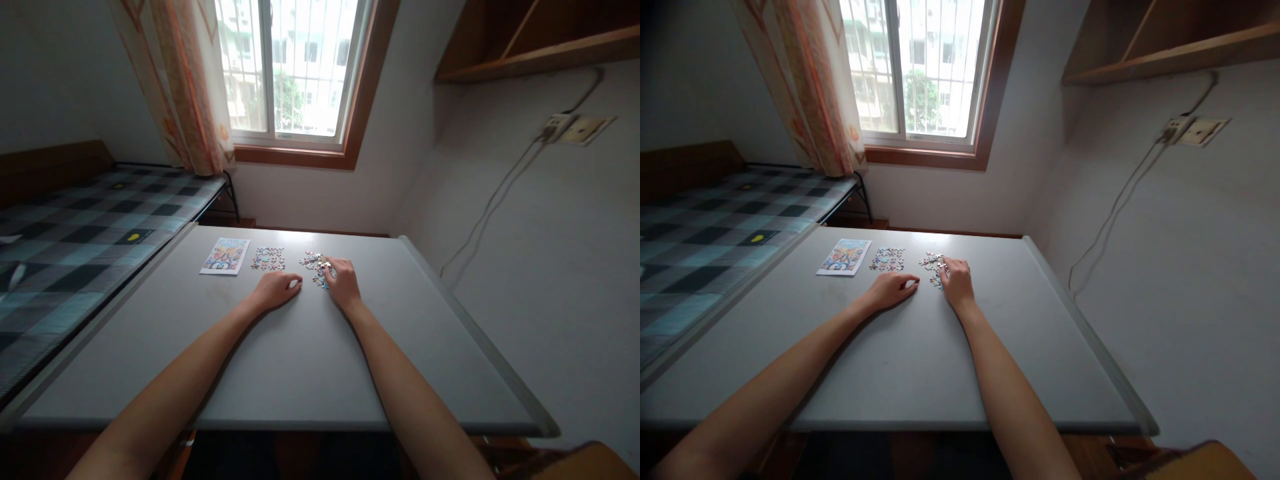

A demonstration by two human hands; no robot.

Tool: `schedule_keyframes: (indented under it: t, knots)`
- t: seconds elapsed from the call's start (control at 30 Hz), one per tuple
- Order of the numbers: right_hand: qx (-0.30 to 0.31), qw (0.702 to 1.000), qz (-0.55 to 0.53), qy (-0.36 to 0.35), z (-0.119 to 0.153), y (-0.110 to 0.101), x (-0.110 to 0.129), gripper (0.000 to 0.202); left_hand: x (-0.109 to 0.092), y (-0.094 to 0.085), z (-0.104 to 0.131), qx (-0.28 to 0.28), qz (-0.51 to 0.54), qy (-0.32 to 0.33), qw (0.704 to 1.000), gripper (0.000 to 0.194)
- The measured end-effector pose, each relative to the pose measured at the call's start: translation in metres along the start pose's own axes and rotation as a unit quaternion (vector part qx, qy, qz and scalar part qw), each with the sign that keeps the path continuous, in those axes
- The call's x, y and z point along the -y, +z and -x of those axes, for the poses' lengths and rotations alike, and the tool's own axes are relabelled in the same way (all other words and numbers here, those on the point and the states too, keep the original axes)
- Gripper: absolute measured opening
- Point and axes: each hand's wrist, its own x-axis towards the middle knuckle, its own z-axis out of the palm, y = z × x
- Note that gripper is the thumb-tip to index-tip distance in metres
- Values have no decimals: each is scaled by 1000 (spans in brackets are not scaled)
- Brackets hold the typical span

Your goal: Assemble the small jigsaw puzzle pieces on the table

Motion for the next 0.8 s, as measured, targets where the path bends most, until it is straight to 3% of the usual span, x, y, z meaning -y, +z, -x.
schedule_keyframes:
  t: [0.17, 0.4, 0.6, 0.8]
  knots:
    - [-39, 989, -122, 74, 1, -2, -2, 21, 1, 0, 0, -2, 3, 9, 1000, 31]
    - [-17, 975, -201, 97, 2, 2, 5, 18, 3, 4, 0, -8, -7, 14, 1000, 32]
    - [32, 987, -154, -18, 4, 0, 17, 16, 4, 6, -2, -64, -7, -2, 998, 32]
    - [70, 983, -145, -85, 7, 3, 24, 14, 0, 3, 0, -106, -14, 57, 993, 28]
